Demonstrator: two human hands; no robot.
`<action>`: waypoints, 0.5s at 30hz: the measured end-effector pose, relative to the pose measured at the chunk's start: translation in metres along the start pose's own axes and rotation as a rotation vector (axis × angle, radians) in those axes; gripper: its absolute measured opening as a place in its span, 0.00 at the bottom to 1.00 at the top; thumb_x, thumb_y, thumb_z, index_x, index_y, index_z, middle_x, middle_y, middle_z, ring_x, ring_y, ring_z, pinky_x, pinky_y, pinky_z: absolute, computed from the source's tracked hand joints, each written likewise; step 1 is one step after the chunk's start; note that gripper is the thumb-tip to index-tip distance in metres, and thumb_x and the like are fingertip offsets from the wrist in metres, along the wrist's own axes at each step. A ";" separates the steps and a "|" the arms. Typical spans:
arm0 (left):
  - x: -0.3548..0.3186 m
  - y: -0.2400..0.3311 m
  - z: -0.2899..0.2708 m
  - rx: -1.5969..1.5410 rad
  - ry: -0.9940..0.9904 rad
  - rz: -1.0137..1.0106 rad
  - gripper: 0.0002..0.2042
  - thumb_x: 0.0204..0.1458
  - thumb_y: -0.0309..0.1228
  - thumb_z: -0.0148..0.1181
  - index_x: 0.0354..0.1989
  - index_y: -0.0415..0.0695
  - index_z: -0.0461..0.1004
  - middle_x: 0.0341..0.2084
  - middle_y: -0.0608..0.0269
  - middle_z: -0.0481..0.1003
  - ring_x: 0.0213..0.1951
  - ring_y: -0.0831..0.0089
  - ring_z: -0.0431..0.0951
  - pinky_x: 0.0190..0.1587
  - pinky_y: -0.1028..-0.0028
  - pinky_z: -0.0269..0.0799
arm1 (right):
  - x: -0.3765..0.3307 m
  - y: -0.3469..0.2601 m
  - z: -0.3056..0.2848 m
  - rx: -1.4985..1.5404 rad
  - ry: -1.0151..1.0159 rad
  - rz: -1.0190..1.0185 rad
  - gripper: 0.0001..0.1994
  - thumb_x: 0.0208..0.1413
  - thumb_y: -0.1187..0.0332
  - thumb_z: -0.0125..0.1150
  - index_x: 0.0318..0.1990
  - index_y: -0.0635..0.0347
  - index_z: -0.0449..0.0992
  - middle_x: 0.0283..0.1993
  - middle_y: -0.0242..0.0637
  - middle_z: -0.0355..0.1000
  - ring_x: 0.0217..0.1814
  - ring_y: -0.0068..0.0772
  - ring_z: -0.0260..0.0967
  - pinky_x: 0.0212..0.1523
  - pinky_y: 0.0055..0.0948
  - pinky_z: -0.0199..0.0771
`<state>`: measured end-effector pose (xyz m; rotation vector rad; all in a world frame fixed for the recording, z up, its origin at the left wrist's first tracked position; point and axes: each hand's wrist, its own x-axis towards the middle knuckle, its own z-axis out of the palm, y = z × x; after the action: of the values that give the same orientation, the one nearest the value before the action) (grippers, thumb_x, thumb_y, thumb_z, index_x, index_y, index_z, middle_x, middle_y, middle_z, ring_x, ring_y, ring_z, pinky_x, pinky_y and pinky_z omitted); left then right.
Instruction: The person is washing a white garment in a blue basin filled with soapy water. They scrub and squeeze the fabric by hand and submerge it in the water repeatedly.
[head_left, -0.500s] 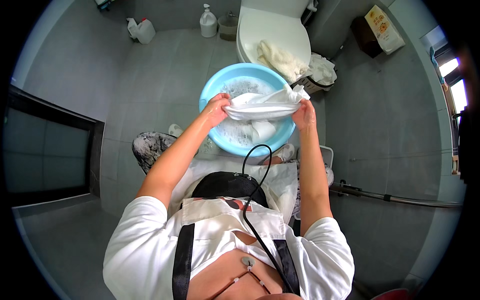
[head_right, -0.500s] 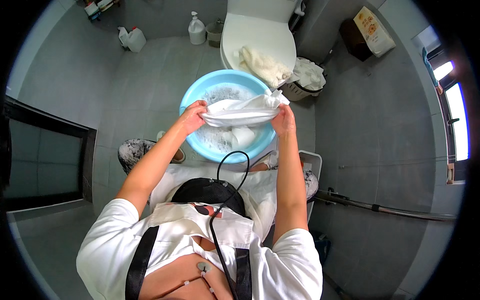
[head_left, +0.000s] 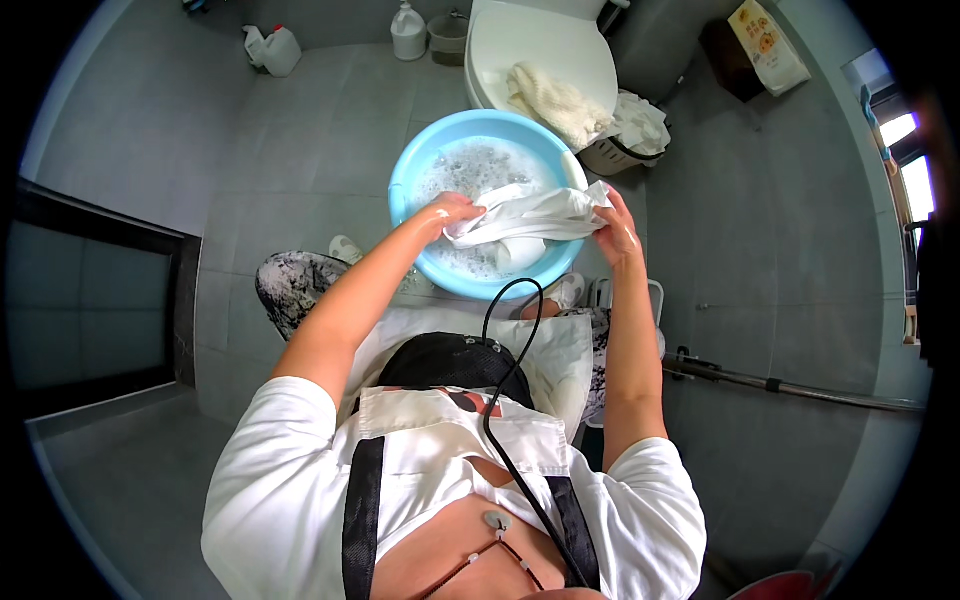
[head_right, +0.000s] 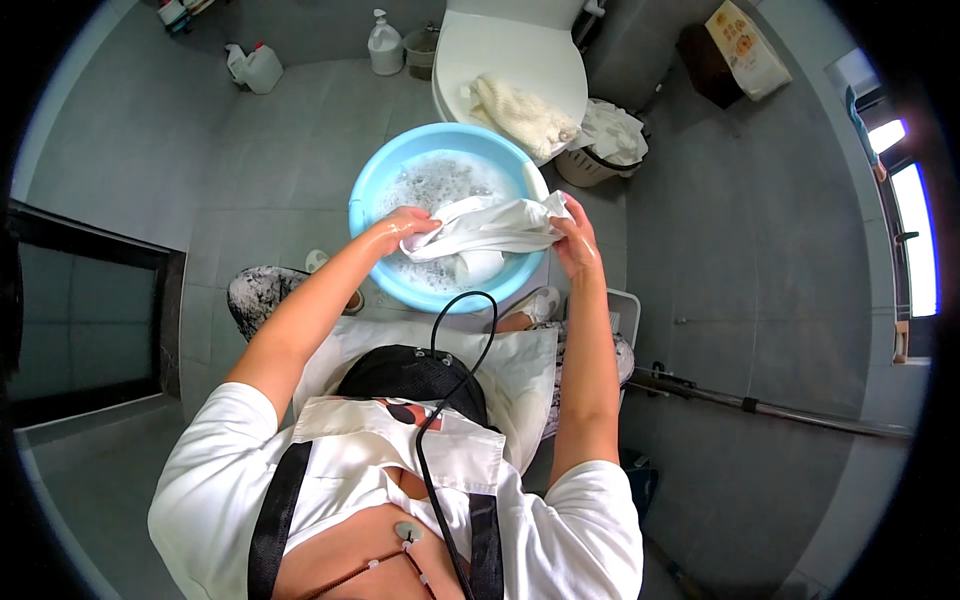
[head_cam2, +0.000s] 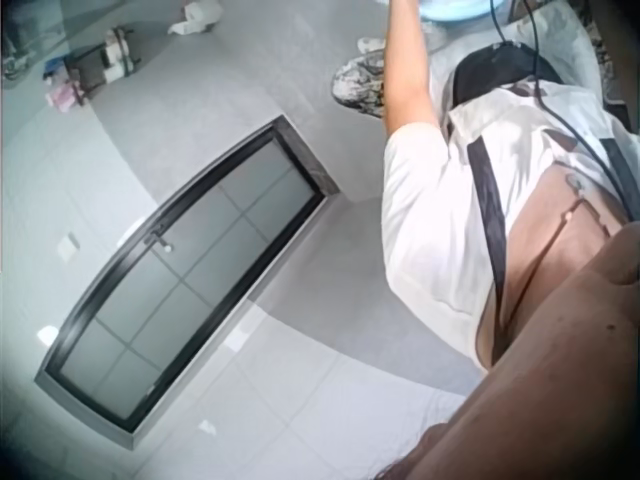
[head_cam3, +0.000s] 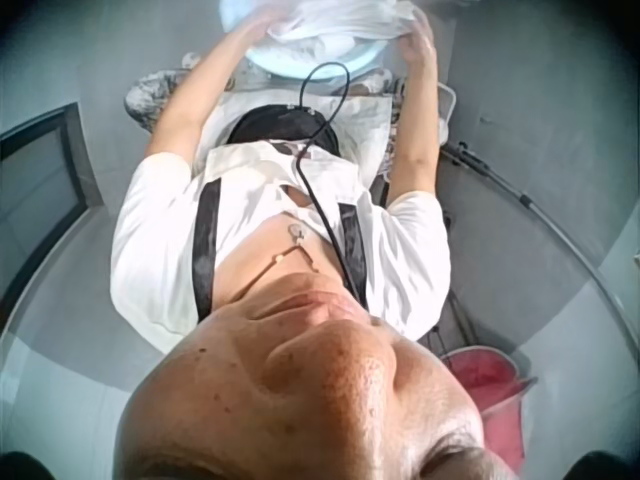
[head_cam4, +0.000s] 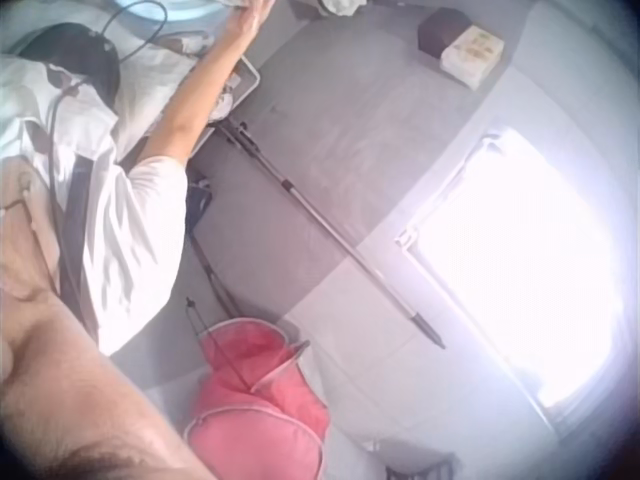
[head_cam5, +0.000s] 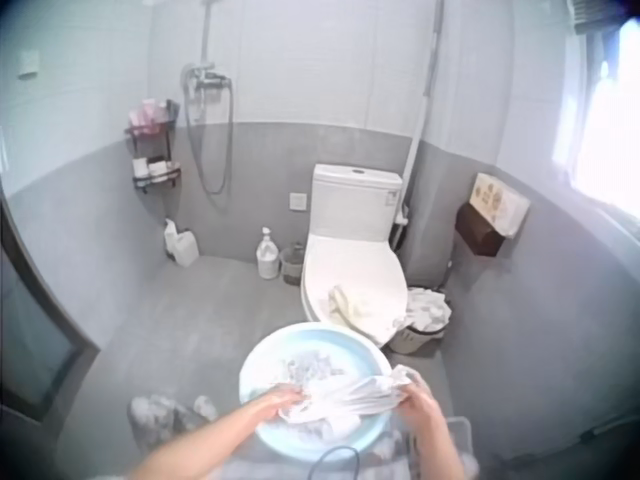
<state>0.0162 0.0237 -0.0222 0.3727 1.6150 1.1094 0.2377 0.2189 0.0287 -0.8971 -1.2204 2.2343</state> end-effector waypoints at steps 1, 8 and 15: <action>-0.003 0.003 0.002 0.049 0.038 0.012 0.14 0.40 0.32 0.61 0.33 0.38 0.70 0.32 0.58 0.72 0.35 0.72 0.71 0.34 0.73 0.68 | -0.002 -0.002 0.003 -0.102 -0.002 -0.011 0.28 0.35 0.78 0.52 0.52 0.57 0.60 0.43 0.36 0.65 0.44 0.31 0.63 0.44 0.28 0.63; 0.000 0.007 -0.023 0.618 0.547 0.455 0.09 0.38 0.25 0.56 0.31 0.46 0.70 0.20 0.62 0.72 0.25 0.74 0.72 0.29 0.71 0.68 | 0.006 -0.012 0.008 -0.749 -0.027 -0.193 0.26 0.31 0.79 0.57 0.47 0.57 0.66 0.39 0.35 0.68 0.39 0.29 0.65 0.40 0.26 0.64; -0.008 0.035 -0.069 0.073 0.958 0.583 0.04 0.41 0.21 0.49 0.27 0.43 0.66 0.14 0.62 0.68 0.18 0.73 0.70 0.19 0.72 0.66 | 0.017 -0.024 -0.013 -1.300 0.229 -0.375 0.18 0.34 0.75 0.54 0.40 0.57 0.71 0.33 0.42 0.71 0.37 0.35 0.69 0.39 0.28 0.66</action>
<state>-0.0525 0.0036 0.0090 0.3960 2.4722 1.8455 0.2364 0.2496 0.0383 -1.1171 -2.4521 0.8217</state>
